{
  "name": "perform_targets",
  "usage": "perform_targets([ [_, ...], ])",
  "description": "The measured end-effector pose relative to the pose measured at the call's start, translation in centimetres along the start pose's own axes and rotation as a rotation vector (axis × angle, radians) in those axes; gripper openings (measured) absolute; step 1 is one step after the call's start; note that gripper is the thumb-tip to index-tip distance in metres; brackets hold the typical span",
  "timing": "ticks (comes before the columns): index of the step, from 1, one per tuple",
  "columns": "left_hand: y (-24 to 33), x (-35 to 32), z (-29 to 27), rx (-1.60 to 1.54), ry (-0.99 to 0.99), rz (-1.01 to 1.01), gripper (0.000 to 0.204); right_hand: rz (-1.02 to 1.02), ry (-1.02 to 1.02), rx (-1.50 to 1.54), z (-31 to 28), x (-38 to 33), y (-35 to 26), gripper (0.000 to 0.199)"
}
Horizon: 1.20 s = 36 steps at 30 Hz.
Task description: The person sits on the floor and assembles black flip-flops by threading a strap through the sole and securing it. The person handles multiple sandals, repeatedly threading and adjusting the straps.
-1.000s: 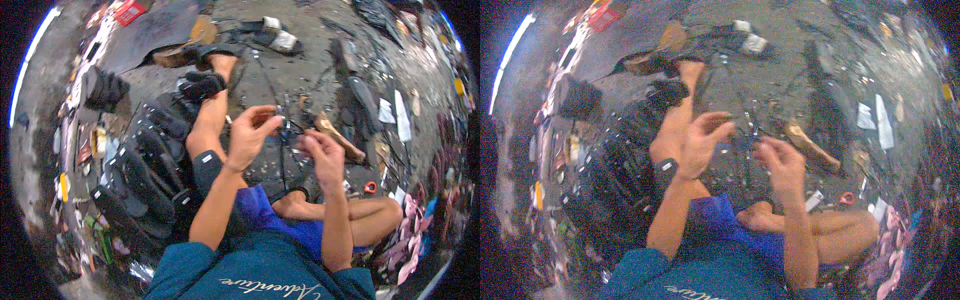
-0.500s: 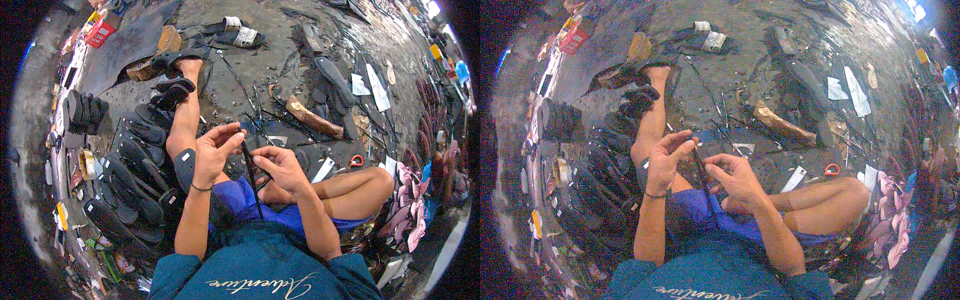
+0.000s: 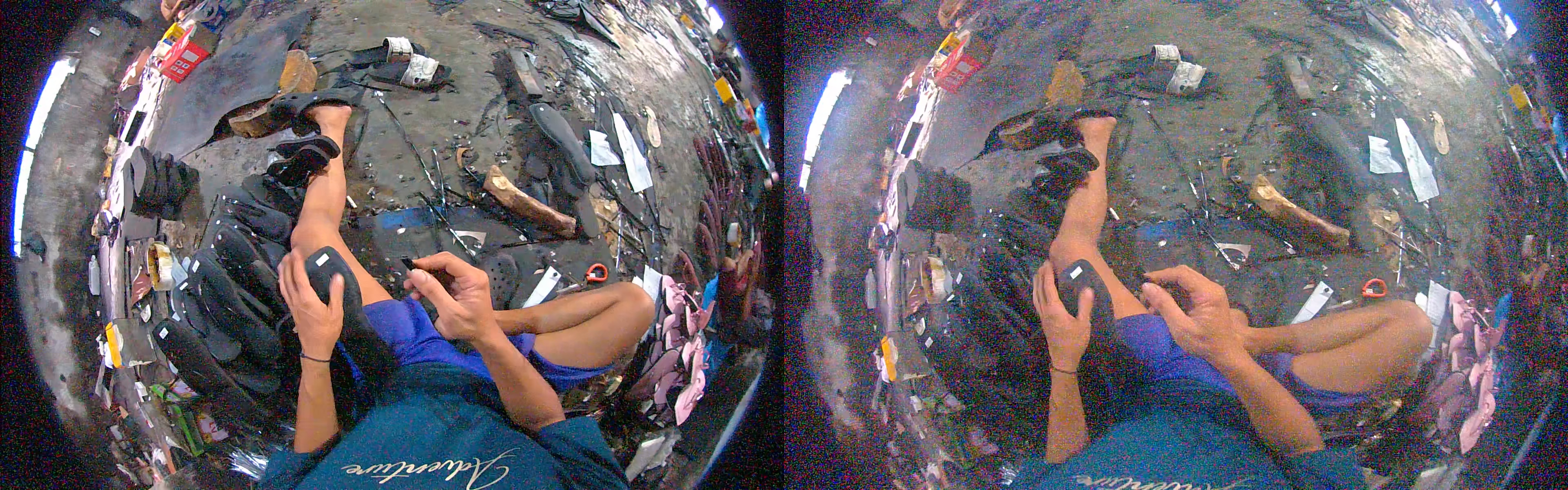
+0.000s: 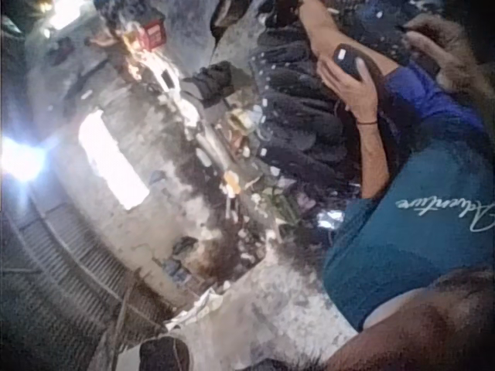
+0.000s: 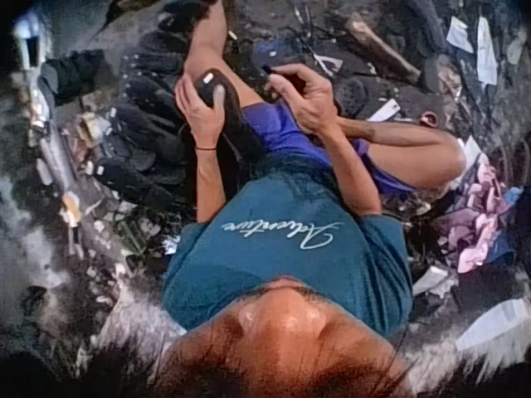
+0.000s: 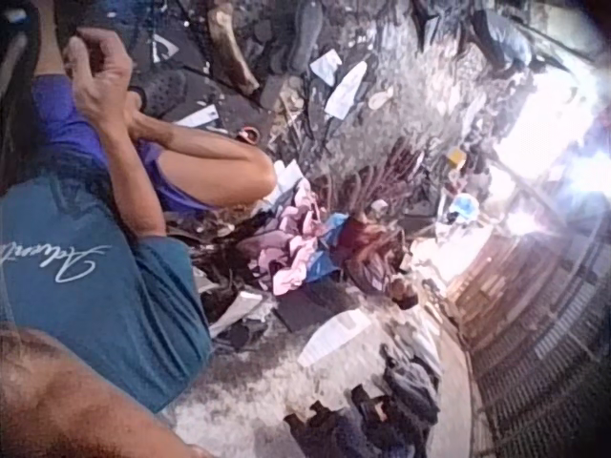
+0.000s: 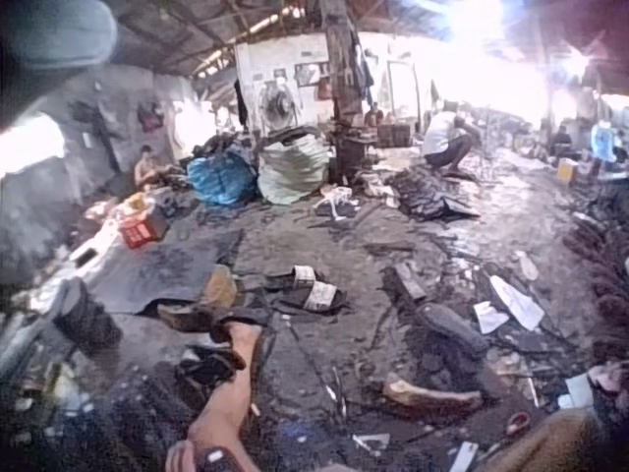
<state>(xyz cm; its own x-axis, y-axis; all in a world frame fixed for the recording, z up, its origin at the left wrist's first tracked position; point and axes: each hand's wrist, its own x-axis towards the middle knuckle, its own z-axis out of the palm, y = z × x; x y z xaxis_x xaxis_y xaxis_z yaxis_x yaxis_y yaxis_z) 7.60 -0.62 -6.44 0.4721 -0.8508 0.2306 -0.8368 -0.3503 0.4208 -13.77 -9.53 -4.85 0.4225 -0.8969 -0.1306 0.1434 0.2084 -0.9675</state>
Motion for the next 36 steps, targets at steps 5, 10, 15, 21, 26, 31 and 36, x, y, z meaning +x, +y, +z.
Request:
perform_targets([
  [5, -1.5, -2.7, 1.0, -0.106, -0.027, -0.145, 0.078, 0.074, -0.081, -0.012, 0.7, 0.2, -1.4, 0.019],
  [10, 5.3, -0.9, -2.8, -0.837, -0.103, -0.302, 0.040, -0.056, -0.141, -0.357, 1.0, 0.6, -3.3, 0.019],
  [15, 8.0, -1.5, -3.5, -0.897, -0.143, -0.297, 0.044, -0.087, -0.129, -0.479, 0.3, 0.3, -4.0, 0.017],
  [21, 8.9, -1.9, -3.0, -0.987, -0.176, -0.259, 0.025, -0.139, -0.150, -0.538, -1.0, -0.3, -3.9, 0.018],
  [26, 8.2, -2.6, -3.1, -0.847, -0.255, -0.166, 0.025, -0.190, -0.096, -0.653, -0.9, -0.7, -3.5, 0.019],
  [31, 8.3, -2.7, -2.8, -0.709, -0.208, 0.048, 0.027, -0.181, 0.086, -0.698, 1.7, -1.6, -2.1, 0.020],
  [36, 7.2, -2.9, -2.5, -0.819, -0.328, -0.246, 0.028, -0.300, -0.041, -0.625, 0.7, -1.7, -0.7, 0.018],
])
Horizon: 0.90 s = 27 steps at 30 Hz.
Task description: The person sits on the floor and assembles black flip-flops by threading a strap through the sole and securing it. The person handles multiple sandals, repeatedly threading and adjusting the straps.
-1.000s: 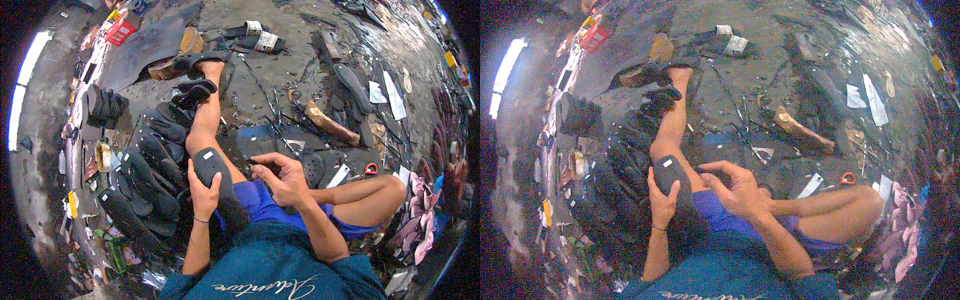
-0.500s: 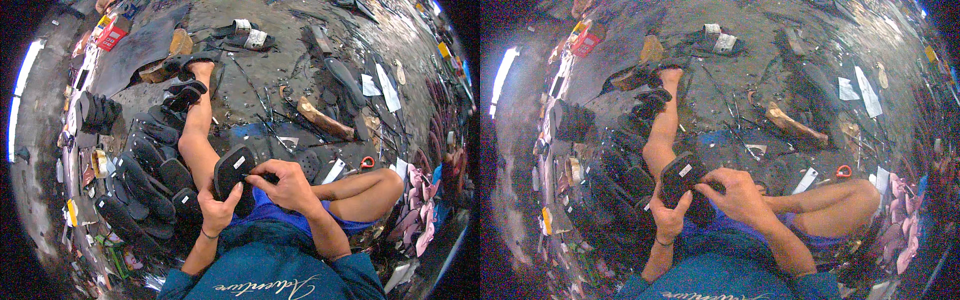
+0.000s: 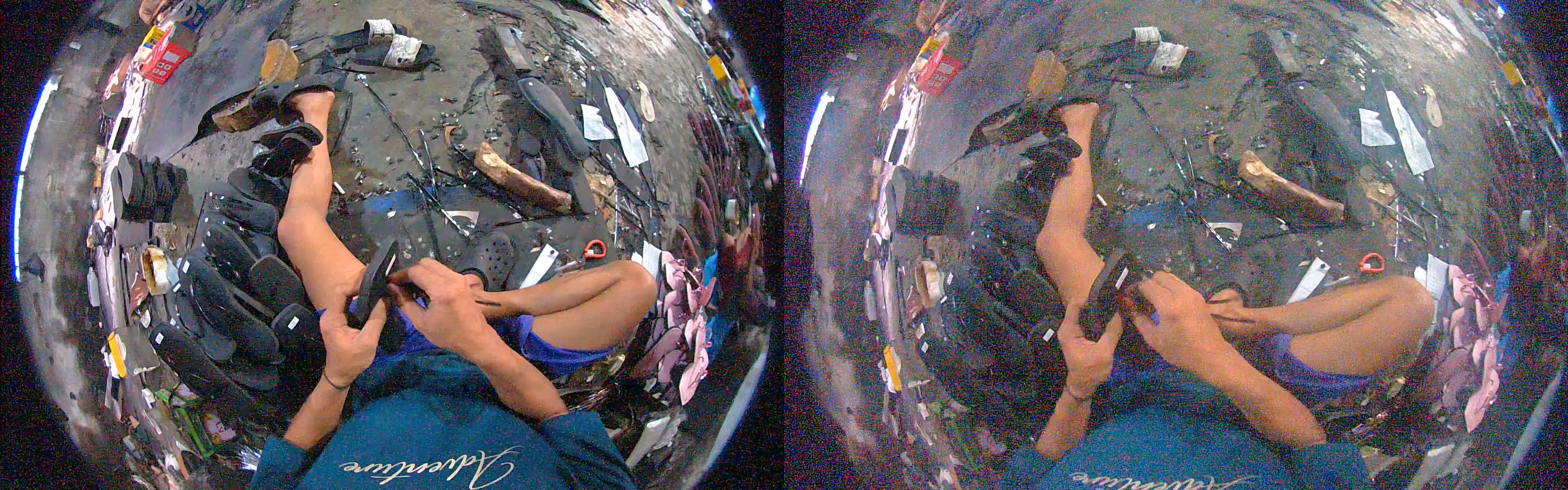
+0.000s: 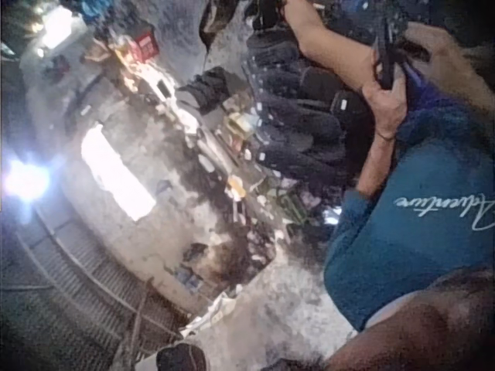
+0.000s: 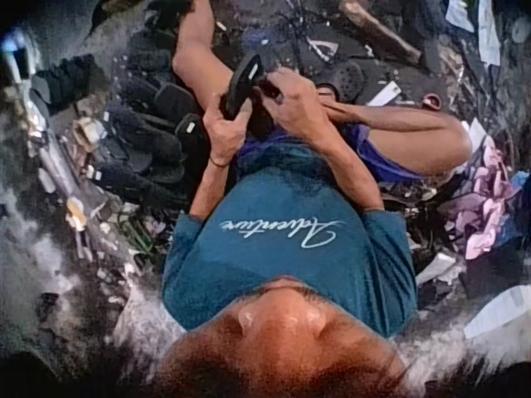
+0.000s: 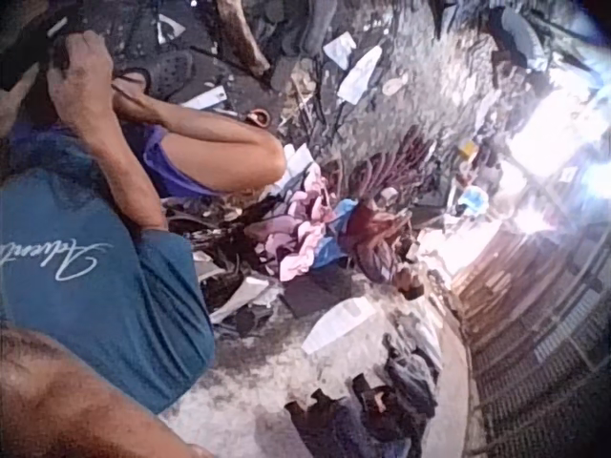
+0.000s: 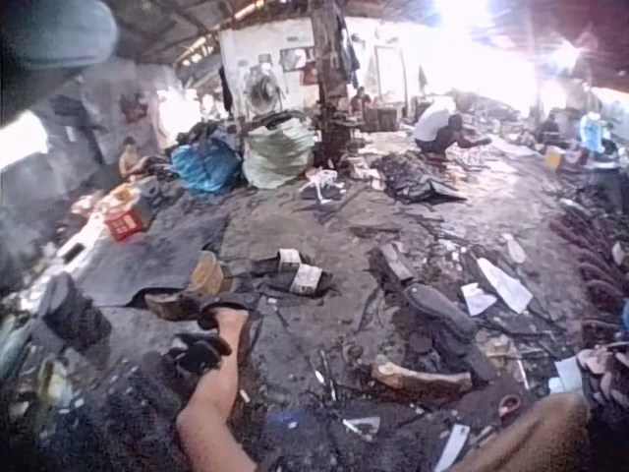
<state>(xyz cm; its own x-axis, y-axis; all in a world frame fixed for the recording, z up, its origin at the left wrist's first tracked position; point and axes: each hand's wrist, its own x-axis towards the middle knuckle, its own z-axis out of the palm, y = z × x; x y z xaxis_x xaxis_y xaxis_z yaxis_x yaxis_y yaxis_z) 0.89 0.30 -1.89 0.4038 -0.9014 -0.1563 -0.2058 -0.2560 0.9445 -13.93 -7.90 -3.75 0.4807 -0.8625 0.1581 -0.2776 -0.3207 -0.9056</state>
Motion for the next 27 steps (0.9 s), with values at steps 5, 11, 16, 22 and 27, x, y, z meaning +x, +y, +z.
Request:
perform_targets([
  [5, 0.1, 0.0, 0.1, 0.145, -0.056, 0.187, 0.030, 0.091, 0.053, -0.018, 0.1, -0.4, 0.0, 0.018],
  [11, -0.2, 0.6, 0.2, -0.018, -0.100, 0.007, 0.025, -0.068, -0.035, -0.150, -0.9, -1.0, 0.4, 0.013],
  [16, -0.6, 0.5, 0.3, 0.109, -0.157, 0.237, 0.026, 0.066, 0.061, -0.119, 0.4, -1.8, 0.8, 0.013],
  [22, -0.2, 0.6, 0.5, 0.212, -0.122, 0.097, 0.025, 0.176, -0.104, -0.077, -0.9, -1.9, 2.1, 0.015],
  [27, -0.1, 1.0, 0.0, 0.228, -0.163, 0.011, 0.029, 0.190, -0.049, -0.215, -1.1, -1.2, 1.8, 0.021],
])
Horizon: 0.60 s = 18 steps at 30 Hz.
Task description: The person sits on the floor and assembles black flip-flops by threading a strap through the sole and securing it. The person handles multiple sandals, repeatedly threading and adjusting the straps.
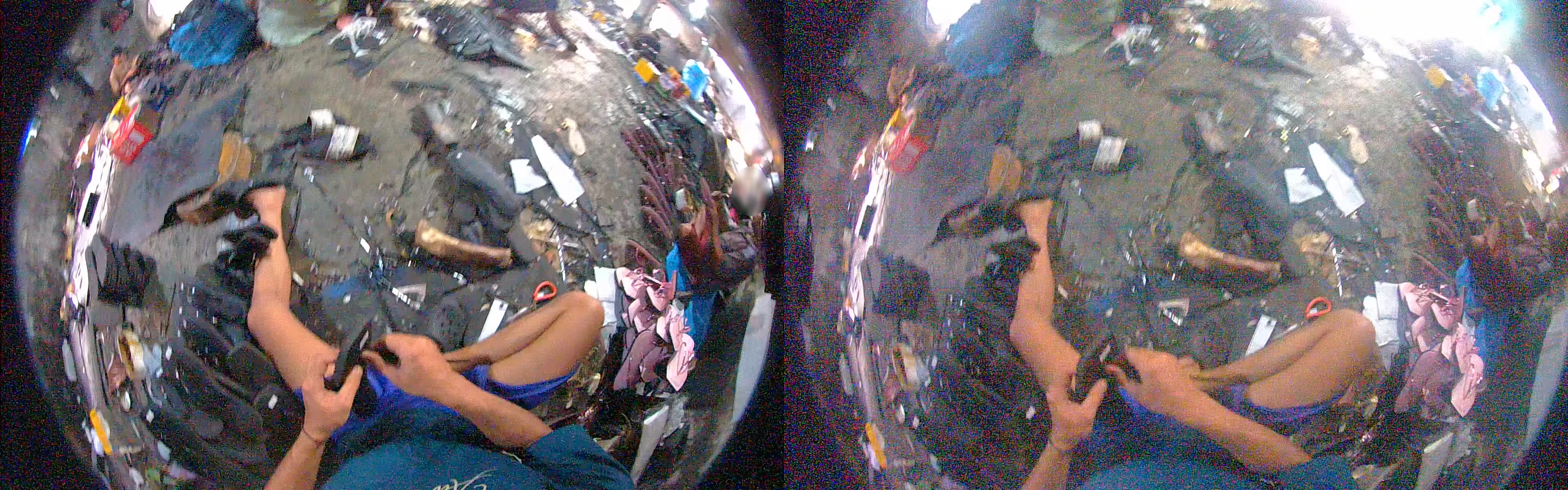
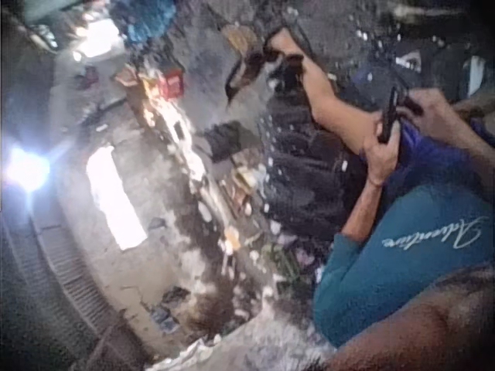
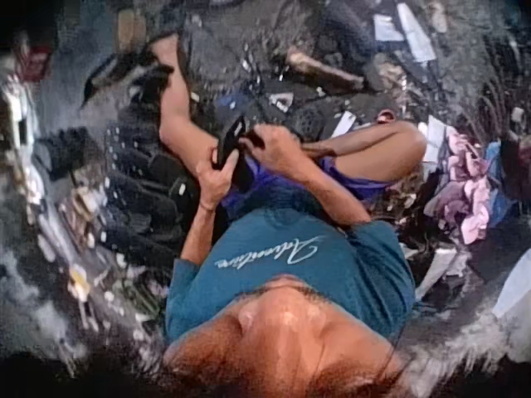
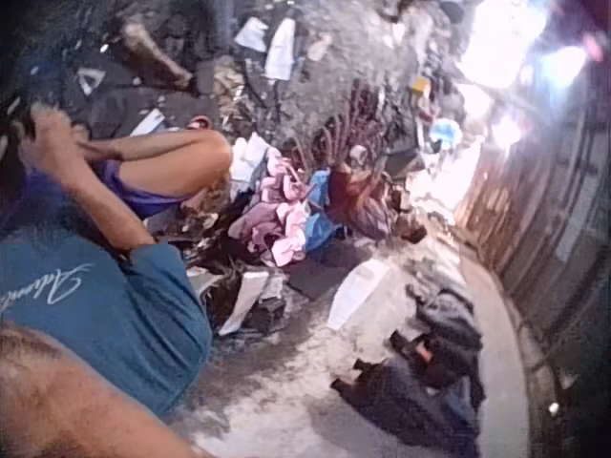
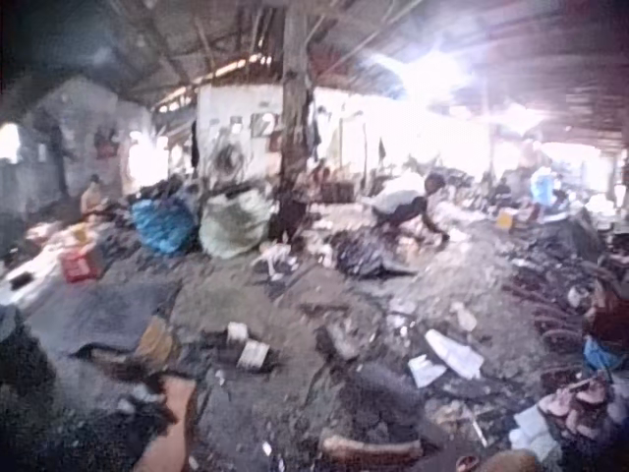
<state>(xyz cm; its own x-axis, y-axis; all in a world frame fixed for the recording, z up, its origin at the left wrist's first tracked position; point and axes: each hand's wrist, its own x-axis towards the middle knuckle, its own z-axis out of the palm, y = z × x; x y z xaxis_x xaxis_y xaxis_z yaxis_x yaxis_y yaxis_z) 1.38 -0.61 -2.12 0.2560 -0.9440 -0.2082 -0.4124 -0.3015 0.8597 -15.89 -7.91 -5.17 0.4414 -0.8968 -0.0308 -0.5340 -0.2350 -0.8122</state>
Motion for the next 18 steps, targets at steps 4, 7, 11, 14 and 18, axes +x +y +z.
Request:
perform_targets([
  [4, -1.4, 1.4, 1.7, -0.133, 0.026, 0.252, 0.025, -0.147, -0.002, 0.121, 0.6, 0.0, 0.8, 0.026],
  [7, 0.0, 1.3, 0.4, -0.175, -0.071, 0.265, 0.028, -0.194, -0.143, 0.113, -0.4, 0.1, 1.4, 0.027],
  [11, -2.6, 1.2, 1.9, -0.293, -0.059, 0.082, 0.038, -0.066, 0.036, 0.157, 0.5, -0.3, 0.8, 0.024],
  [14, -2.0, -0.3, 0.9, -0.215, -0.065, 0.134, 0.038, -0.026, -0.059, 0.112, -0.5, -0.6, -0.4, 0.020],
  [18, -1.3, 0.4, 1.2, -0.172, -0.059, 0.155, 0.041, -0.219, 0.013, 0.108, 0.8, -0.7, 2.1, 0.018],
])
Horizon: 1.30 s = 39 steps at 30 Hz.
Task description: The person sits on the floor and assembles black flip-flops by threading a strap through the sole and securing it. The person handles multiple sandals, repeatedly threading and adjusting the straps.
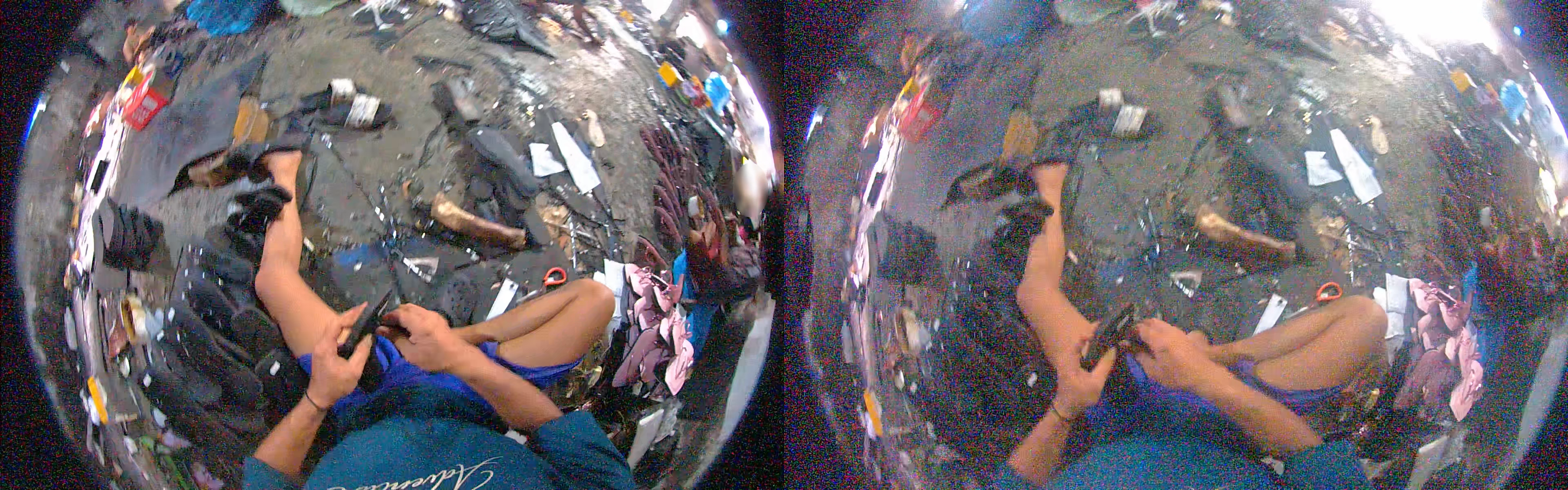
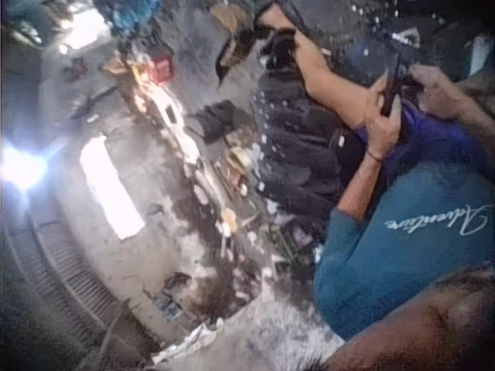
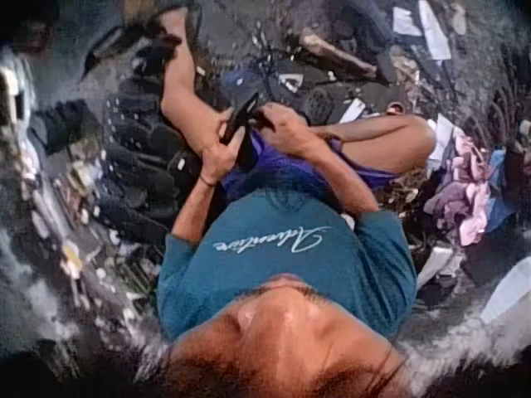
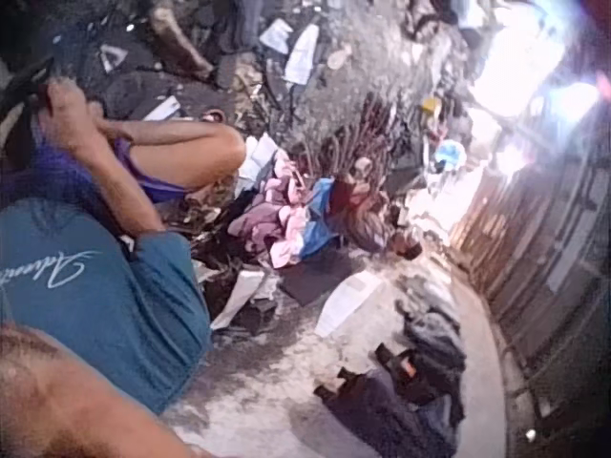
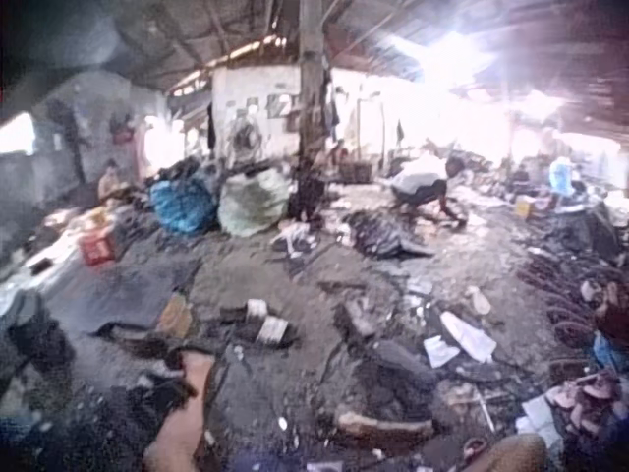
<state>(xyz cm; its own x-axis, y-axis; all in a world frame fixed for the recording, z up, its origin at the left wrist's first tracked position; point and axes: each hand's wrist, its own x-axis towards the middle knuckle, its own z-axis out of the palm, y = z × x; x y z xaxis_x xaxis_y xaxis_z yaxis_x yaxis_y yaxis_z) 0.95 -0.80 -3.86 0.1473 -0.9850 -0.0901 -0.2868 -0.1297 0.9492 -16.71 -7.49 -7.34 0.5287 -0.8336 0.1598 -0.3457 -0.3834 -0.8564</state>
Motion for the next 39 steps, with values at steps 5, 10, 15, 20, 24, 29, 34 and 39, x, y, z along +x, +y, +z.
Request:
perform_targets([
  [5, 1.0, -0.1, -0.1, -0.167, -0.041, -0.028, 0.035, 0.047, -0.040, 0.071, -1.2, 0.0, -1.1, 0.022],
  [10, 0.3, 0.2, 0.1, -0.124, -0.036, 0.033, 0.029, 0.148, -0.073, -0.011, -0.8, 0.5, -1.9, 0.023],
  [15, 0.9, 1.1, 0.9, -0.099, -0.017, 0.094, 0.034, 0.121, -0.025, -0.039, -1.1, 0.3, -1.4, 0.023],
  [20, 2.2, 0.0, 1.2, 0.024, -0.027, 0.179, 0.041, 0.312, -0.227, 0.018, -2.8, -1.1, -2.3, 0.041],
  [24, 3.1, -2.0, 2.0, 0.095, 0.046, 0.187, 0.037, 0.051, -0.203, -0.029, -4.4, -3.9, -0.6, 0.053],
  [29, 1.9, -2.7, 3.2, -0.019, 0.063, 0.309, 0.034, 0.065, -0.228, -0.062, -6.1, -4.4, -2.5, 0.058],
  [34, 1.7, -0.1, 2.7, 0.159, 0.270, -0.018, 0.036, 0.178, 0.028, -0.055, -5.0, 0.6, -4.0, 0.038],
  [39, -3.5, -2.4, 2.8, 0.432, 0.036, -0.012, 0.048, -0.148, 0.197, -0.515, -2.4, 4.3, -0.3, 0.019],
])
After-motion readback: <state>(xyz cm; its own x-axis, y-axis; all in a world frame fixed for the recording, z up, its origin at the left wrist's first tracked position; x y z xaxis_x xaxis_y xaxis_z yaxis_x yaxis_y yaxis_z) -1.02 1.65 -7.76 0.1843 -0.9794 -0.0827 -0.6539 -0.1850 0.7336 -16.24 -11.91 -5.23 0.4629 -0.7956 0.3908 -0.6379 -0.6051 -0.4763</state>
